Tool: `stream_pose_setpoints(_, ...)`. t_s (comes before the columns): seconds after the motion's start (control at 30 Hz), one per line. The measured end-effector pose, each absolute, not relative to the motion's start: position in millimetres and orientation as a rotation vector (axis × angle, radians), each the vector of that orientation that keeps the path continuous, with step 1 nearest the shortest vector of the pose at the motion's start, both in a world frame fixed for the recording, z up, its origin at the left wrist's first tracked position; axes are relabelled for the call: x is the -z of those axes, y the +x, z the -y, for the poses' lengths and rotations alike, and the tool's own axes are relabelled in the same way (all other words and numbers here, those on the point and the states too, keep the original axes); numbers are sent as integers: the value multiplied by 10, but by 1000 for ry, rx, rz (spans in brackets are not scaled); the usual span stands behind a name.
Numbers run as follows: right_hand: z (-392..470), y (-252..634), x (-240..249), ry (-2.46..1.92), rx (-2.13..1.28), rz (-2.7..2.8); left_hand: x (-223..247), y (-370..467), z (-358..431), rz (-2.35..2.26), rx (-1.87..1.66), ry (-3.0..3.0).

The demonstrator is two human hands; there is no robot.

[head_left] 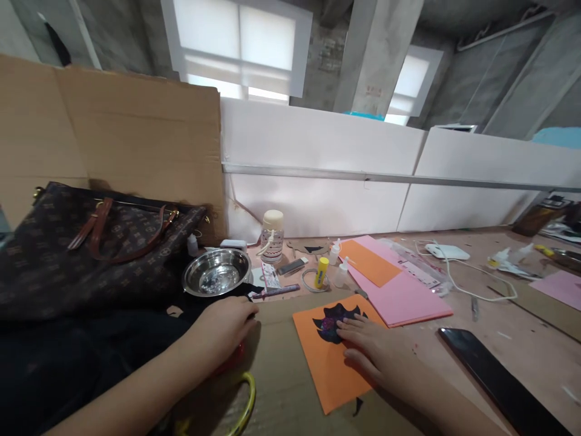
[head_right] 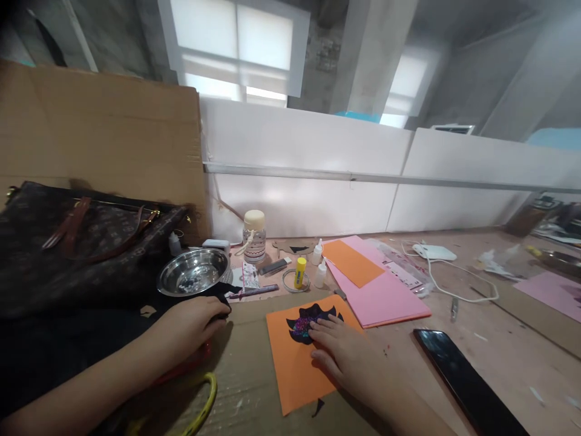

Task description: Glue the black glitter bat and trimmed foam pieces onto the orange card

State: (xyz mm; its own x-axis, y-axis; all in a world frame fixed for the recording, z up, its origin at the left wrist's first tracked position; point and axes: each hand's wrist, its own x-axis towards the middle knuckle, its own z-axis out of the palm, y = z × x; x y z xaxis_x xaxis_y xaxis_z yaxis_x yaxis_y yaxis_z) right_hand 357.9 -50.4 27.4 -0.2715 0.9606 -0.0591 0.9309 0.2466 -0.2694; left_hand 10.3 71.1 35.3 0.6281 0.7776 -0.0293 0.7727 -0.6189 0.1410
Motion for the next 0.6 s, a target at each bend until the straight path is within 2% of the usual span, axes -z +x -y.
stream_pose_setpoints(0.23, 526, 3402, -334, -1619, -89, 2505, -41, -154, -830, -1379, -185, 2788)
stream_pose_setpoints(0.33, 376, 3135, -432, -1483, -77, 2652, 34, -226, -864, -1396, -141, 2794)
stream_pose_setpoints(0.6, -778, 2218, -798, -1538, -111, 2693, -102, -298, -912, -1502, -13, 2725)
